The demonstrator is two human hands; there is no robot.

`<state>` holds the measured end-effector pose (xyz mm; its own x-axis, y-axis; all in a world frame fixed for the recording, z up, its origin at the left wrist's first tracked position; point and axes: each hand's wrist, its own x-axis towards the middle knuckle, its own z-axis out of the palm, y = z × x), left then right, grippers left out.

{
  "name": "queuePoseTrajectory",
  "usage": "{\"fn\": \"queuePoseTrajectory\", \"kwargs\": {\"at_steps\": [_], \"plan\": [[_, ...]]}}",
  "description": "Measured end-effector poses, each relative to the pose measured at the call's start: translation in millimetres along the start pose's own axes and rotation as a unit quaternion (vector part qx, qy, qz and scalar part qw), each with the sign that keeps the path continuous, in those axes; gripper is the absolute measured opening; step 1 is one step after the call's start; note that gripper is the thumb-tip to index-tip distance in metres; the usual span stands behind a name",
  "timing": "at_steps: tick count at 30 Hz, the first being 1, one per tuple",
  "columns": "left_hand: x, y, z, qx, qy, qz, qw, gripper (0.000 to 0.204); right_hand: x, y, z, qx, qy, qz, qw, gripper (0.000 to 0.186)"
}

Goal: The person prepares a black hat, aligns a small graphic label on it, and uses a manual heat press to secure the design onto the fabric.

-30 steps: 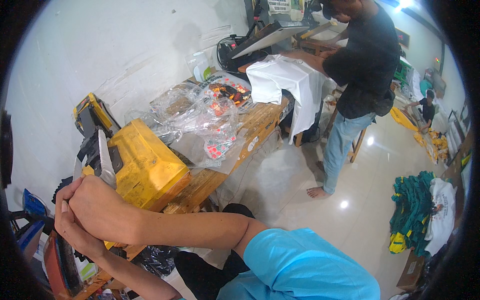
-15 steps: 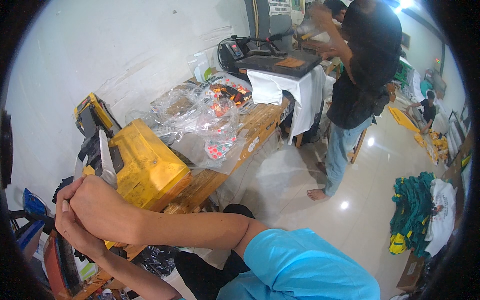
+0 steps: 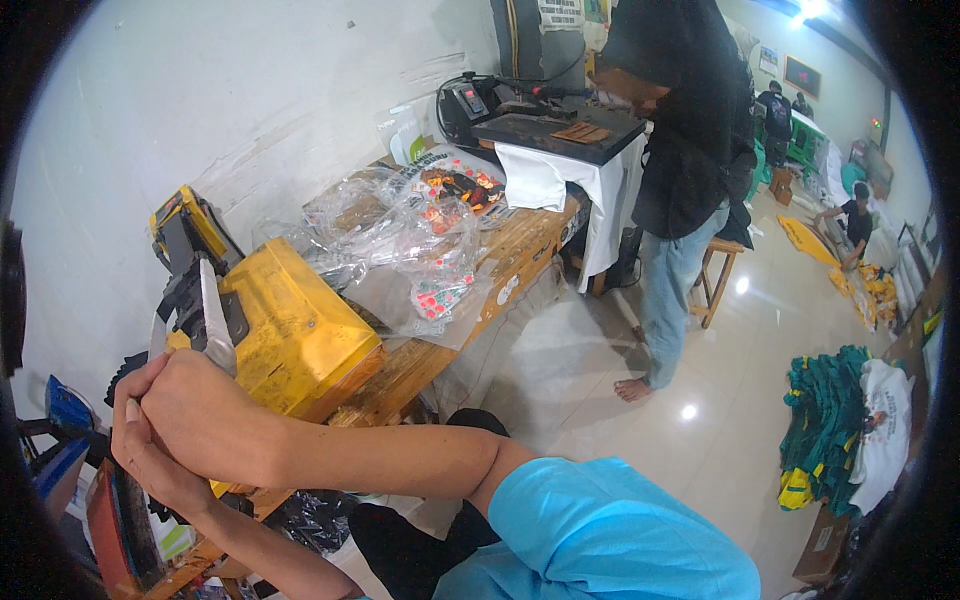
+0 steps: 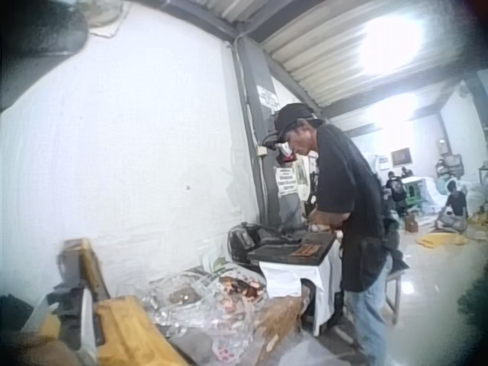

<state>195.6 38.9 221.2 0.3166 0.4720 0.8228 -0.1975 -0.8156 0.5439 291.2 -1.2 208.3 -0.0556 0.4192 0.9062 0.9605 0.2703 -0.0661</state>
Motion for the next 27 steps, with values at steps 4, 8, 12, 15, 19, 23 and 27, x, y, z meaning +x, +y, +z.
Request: {"fn": "queuePoseTrajectory", "kwargs": {"at_steps": [4,8,12,15,19,23,27], "plan": [[-0.1,1.0,-0.2,0.008,-0.002,0.003,1.000,0.060,0.3,0.3,-0.6,-0.005,-0.008,-0.005,1.000,0.019],[-0.7,-0.2,1.7,0.003,0.006,0.006,1.000,0.060,0.7,0.2,-0.7,-0.001,-0.013,0.000,1.000,0.019],[-8.7,2.3,-1.9,0.058,0.036,0.021,0.997,0.057,0.6,0.1,-2.3,-0.031,-0.015,-0.016,0.999,0.018],[-51.5,-8.2,1.8,0.111,0.163,0.065,0.978,0.051,4.1,-2.2,-3.8,-0.073,-0.030,-0.043,0.996,0.015],[-181.9,-88.5,-52.0,0.110,0.253,0.055,0.960,0.031,3.7,-5.4,-5.1,-0.103,-0.051,-0.060,0.992,0.010],[-265.6,-125.8,-75.4,0.179,0.265,-0.162,0.933,0.030,3.7,-2.1,-6.4,-0.122,-0.044,-0.064,0.989,0.008],[-253.0,-128.4,-64.9,0.148,0.216,-0.255,0.931,0.036,8.8,4.7,-18.9,-0.144,-0.099,-0.079,0.981,0.008]]}}
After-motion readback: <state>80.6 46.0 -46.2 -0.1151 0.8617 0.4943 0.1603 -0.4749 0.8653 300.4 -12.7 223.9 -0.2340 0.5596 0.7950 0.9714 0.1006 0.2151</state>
